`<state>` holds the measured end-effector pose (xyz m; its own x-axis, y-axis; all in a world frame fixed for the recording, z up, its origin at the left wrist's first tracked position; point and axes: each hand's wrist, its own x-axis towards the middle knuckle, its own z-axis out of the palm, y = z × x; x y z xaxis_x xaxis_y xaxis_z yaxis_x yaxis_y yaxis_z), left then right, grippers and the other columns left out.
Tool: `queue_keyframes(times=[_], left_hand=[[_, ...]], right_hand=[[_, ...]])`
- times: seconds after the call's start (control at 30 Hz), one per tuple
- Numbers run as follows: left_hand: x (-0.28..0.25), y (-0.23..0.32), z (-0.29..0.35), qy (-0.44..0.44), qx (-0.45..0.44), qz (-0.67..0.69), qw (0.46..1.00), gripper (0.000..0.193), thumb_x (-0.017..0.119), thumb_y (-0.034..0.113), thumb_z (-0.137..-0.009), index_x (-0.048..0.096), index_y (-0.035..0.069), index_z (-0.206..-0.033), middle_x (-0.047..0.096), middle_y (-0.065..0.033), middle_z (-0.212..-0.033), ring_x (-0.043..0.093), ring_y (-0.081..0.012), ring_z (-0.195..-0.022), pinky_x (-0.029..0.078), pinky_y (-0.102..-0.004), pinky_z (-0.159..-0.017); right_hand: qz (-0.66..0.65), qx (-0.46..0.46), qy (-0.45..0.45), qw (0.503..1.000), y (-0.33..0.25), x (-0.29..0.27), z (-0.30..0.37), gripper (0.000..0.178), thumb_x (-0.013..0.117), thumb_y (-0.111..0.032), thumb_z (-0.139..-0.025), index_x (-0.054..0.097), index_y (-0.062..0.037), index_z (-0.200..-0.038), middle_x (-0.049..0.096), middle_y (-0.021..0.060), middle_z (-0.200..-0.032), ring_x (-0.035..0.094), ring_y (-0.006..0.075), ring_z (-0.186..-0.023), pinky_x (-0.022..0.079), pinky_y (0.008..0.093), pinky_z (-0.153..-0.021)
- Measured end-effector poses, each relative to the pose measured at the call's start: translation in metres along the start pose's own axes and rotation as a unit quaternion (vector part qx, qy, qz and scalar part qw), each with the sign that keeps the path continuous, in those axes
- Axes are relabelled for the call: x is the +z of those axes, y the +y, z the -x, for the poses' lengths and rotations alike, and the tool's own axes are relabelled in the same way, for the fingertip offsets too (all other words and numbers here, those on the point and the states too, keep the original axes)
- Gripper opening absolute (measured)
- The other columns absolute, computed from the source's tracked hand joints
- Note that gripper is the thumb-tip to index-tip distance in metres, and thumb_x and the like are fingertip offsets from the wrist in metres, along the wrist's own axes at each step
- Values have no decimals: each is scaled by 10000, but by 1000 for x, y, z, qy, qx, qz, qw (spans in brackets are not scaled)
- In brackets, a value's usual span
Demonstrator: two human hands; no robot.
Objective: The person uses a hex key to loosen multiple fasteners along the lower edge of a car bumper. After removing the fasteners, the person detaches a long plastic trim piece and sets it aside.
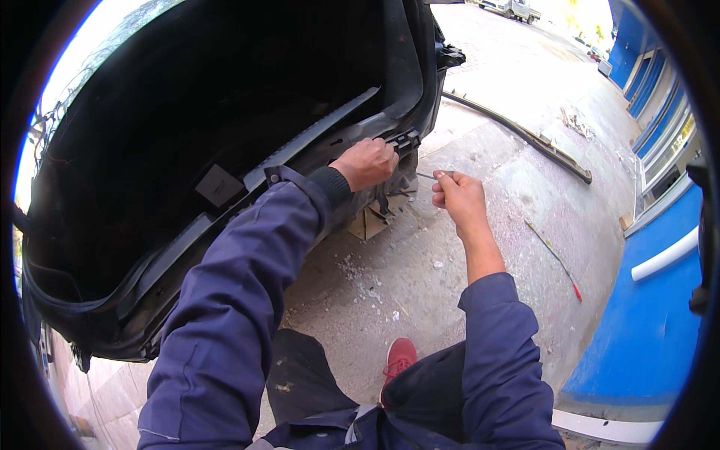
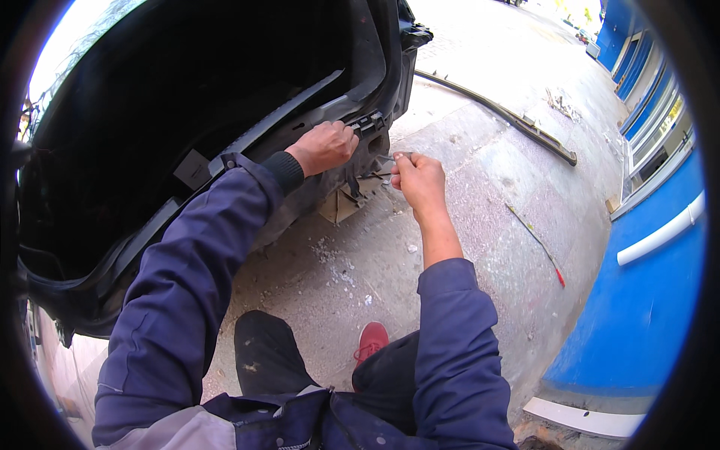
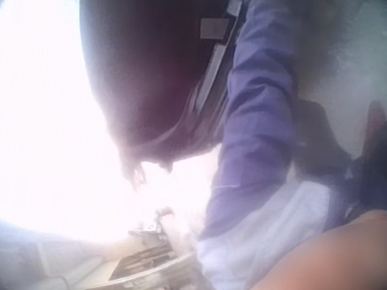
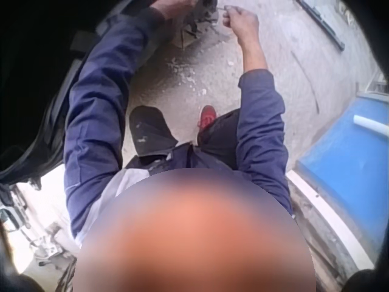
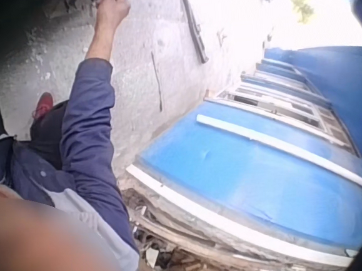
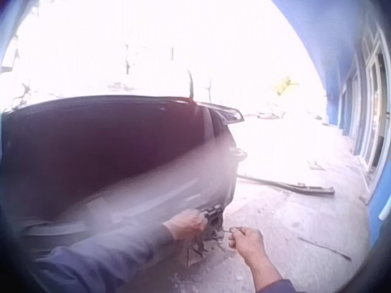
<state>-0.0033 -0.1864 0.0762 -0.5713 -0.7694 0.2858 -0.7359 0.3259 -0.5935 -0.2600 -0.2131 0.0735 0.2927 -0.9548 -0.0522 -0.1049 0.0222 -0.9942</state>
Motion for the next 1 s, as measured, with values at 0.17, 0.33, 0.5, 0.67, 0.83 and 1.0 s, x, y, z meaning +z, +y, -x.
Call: queue_keyframes(times=[0.17, 0.33, 0.5, 0.67, 0.83, 1.0], left_hand=[[-5, 4, -7, -29, 11, -20, 999, 100, 672, 147, -929, 699, 51, -923, 667, -45, -831, 714, -216, -827, 567, -334, -665], [-10, 2, -8, -36, 28, -7, 999, 109, 673, 146, -937, 709, 44, -950, 673, -44, -833, 718, -214, -806, 558, -333, -645], [-13, 1, -11, -75, 13, 42, 996, 117, 662, 122, -939, 709, 19, -970, 704, -86, -836, 754, -254, -802, 598, -371, -664], [-19, 6, -27, -106, 33, 89, 990, 106, 642, 92, -936, 699, 7, -967, 741, -149, -852, 779, -305, -803, 618, -412, -673], [-28, 43, -25, -34, -185, 309, 932, 116, 631, 126, -960, 650, 23, -909, 733, -207, -836, 750, -399, -810, 596, -482, -740], [-32, 145, 58, -2, -434, 768, 472, 164, 554, 175, -1085, 591, 76, -960, 609, -38, -775, 591, -177, -640, 488, -344, -571]], right_hand=[[-1, -4, -29, 1000, 0, 7, 1, 296, 673, -200, -1058, 786, 54, -1164, 729, 60, -874, 657, 120, -682, 582, 289, -661], [-6, -9, -19, 1000, 2, 3, 3, 279, 709, -197, -1041, 786, 69, -1008, 741, 73, -812, 665, 120, -637, 570, 292, -615], [11, -5, -1, 1000, 3, -7, 4, 293, 721, -205, -1031, 771, 68, -936, 738, 79, -791, 669, 119, -631, 568, 294, -616], [23, -7, 1, 1000, 4, -8, 1, 289, 724, -205, -1026, 781, 71, -961, 742, 82, -794, 671, 117, -630, 570, 298, -613], [-11, -1, -4, 1000, 6, -4, 0, 262, 712, -183, -1036, 791, 66, -1061, 741, 72, -820, 668, 111, -639, 578, 280, -619], [15, 13, -41, 999, 7, 11, 3, 260, 700, -204, -1058, 793, 36, -1083, 734, 62, -840, 656, 103, -655, 581, 277, -632]])
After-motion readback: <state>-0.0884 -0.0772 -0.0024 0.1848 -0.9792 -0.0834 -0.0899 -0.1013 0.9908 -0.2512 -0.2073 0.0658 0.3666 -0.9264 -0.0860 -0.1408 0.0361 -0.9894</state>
